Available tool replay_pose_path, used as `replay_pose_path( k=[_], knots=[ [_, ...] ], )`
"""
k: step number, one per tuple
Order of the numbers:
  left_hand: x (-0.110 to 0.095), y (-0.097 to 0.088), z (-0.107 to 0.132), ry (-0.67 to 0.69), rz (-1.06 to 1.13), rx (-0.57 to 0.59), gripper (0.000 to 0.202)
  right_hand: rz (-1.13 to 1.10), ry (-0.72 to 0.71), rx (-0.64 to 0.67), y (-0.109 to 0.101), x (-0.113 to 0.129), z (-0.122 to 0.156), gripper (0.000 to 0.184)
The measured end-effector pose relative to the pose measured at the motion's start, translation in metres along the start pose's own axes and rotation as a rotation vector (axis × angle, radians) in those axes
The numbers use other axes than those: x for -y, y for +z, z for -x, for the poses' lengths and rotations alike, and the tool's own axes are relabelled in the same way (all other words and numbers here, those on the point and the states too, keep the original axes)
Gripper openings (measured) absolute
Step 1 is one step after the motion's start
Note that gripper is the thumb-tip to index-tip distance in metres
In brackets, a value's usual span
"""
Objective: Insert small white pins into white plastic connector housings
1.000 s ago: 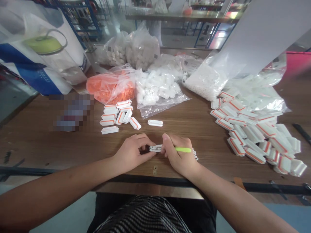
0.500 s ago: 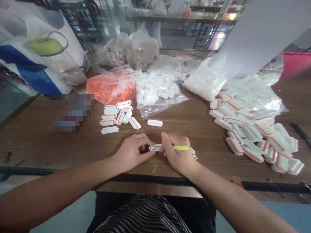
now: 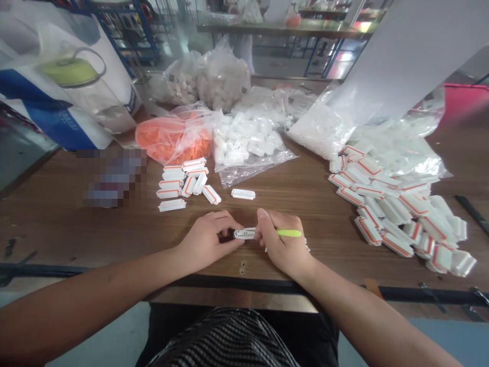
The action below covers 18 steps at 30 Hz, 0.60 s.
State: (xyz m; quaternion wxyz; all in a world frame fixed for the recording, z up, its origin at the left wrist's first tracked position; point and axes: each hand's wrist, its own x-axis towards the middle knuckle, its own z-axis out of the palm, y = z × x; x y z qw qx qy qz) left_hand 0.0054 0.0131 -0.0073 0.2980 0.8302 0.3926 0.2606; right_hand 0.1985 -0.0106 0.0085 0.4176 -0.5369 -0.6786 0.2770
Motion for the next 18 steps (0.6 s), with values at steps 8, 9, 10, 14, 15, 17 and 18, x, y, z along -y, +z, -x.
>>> replay_pose_path(
  k=[8,9,10,14,15,17,18],
  knots=[
    [-0.0007,-0.0007,-0.0004,-0.008,-0.001,0.008,0.008,0.012,-0.008,0.0,0.0022,0.0005,-0.0009,0.05],
    [-0.0008,-0.0008,-0.0004,-0.008,-0.001,0.008,0.008,0.012,-0.01,-0.001,0.0023,0.0007,-0.0013,0.05],
    [-0.0009,-0.0009,-0.0004,-0.008,-0.002,0.007,0.008,0.012,-0.013,0.0,0.0022,0.001,-0.0015,0.05],
    [-0.0013,-0.0011,-0.0004,-0.004,0.003,0.006,0.008,0.027,-0.037,0.029,0.0006,0.0013,-0.0008,0.048],
    [-0.0014,-0.0011,-0.0004,-0.004,0.004,0.005,0.009,0.028,-0.04,0.03,0.0001,0.0013,-0.0003,0.048],
    [-0.0013,-0.0011,-0.0004,-0.006,0.007,0.006,0.009,0.026,-0.036,0.014,-0.0008,0.0009,0.0006,0.049],
    [-0.0013,-0.0011,-0.0004,-0.008,0.006,0.008,0.009,0.024,-0.033,0.004,-0.0011,0.0007,0.0009,0.049]
  ],
)
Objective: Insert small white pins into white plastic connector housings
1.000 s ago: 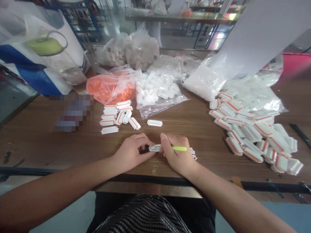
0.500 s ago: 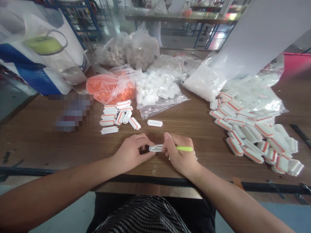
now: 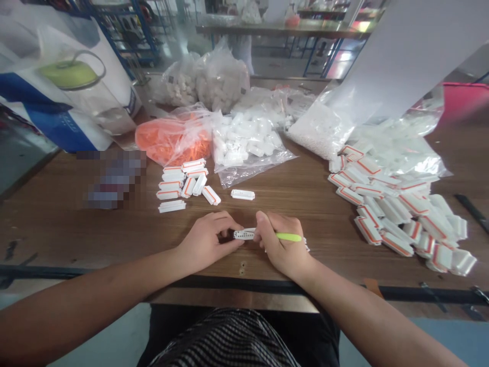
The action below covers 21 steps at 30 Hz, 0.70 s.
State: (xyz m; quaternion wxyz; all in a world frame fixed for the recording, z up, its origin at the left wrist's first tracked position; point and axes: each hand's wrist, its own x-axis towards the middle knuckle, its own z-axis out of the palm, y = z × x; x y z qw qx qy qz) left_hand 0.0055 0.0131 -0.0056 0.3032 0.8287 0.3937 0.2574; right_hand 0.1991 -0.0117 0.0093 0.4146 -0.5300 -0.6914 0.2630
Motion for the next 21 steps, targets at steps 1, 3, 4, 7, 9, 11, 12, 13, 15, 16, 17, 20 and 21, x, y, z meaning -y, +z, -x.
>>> replay_pose_path(
  k=[1,3,4,7,9,11,12,13,15,16,17,20,21],
  knots=[
    [0.0001,0.0,0.0,0.0,-0.001,0.001,0.009,-0.002,0.002,-0.009,-0.0001,-0.0003,0.0002,0.05],
    [0.0003,-0.0002,-0.0001,0.002,-0.002,0.001,0.009,-0.005,0.007,-0.016,0.0001,-0.0011,0.0003,0.051],
    [0.0004,-0.0002,-0.0002,0.003,-0.002,0.003,0.008,-0.01,0.009,-0.013,0.0005,-0.0015,0.0002,0.051],
    [0.0005,-0.0004,-0.0005,0.005,0.004,0.004,0.009,-0.026,0.009,-0.004,0.0021,-0.0025,-0.0004,0.049],
    [0.0005,-0.0002,-0.0005,0.01,0.004,0.0,0.009,-0.016,-0.01,0.002,0.0028,-0.0023,-0.001,0.048],
    [0.0006,0.0001,-0.0004,0.01,0.004,-0.006,0.009,0.024,-0.053,0.016,0.0025,-0.0011,-0.0016,0.047],
    [0.0008,0.0004,-0.0003,0.008,0.003,-0.007,0.009,0.053,-0.082,0.029,0.002,-0.0002,-0.0018,0.046],
    [0.001,0.0006,-0.0002,0.005,0.002,-0.007,0.01,0.08,-0.112,0.049,0.0014,0.0008,-0.0018,0.045],
    [0.0013,0.001,0.0,-0.004,0.0,-0.007,0.011,0.111,-0.155,0.076,0.0001,0.0022,-0.0014,0.044],
    [0.0014,0.0011,0.0,-0.005,0.001,-0.006,0.011,0.109,-0.161,0.076,-0.0003,0.0025,-0.001,0.044],
    [0.0013,0.0012,0.0,-0.005,0.002,-0.006,0.011,0.097,-0.155,0.065,-0.0006,0.0026,-0.0006,0.045],
    [0.0009,0.0011,-0.0002,0.0,0.005,-0.009,0.01,0.053,-0.116,0.01,0.0,0.0015,0.0007,0.047],
    [0.0007,0.0011,-0.0003,0.003,0.005,-0.01,0.01,0.046,-0.109,0.009,0.0005,0.001,0.0008,0.047]
  ],
)
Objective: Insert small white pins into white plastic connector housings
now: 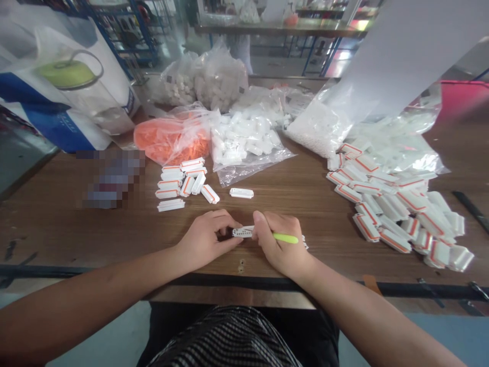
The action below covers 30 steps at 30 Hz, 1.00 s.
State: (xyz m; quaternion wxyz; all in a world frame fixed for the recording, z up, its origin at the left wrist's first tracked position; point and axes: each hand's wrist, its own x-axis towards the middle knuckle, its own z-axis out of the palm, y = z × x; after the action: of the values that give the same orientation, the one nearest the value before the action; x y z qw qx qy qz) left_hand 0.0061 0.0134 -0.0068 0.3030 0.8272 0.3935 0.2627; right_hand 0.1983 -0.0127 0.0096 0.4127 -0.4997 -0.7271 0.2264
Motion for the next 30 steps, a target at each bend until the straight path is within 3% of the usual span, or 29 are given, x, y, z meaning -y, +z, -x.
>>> replay_pose_path(
  k=[5,12,30],
  knots=[
    [-0.0005,-0.0004,-0.0002,0.003,0.013,0.007,0.01,0.008,0.008,0.034,0.0017,-0.001,-0.0011,0.045],
    [0.0,-0.0012,-0.0001,0.007,-0.016,0.01,0.009,-0.053,0.096,-0.056,-0.0011,-0.0005,-0.0022,0.051],
    [-0.0033,-0.0038,-0.0011,-0.003,0.004,0.022,0.009,-0.062,0.152,-0.014,0.0003,-0.0019,-0.0032,0.049]
  ],
)
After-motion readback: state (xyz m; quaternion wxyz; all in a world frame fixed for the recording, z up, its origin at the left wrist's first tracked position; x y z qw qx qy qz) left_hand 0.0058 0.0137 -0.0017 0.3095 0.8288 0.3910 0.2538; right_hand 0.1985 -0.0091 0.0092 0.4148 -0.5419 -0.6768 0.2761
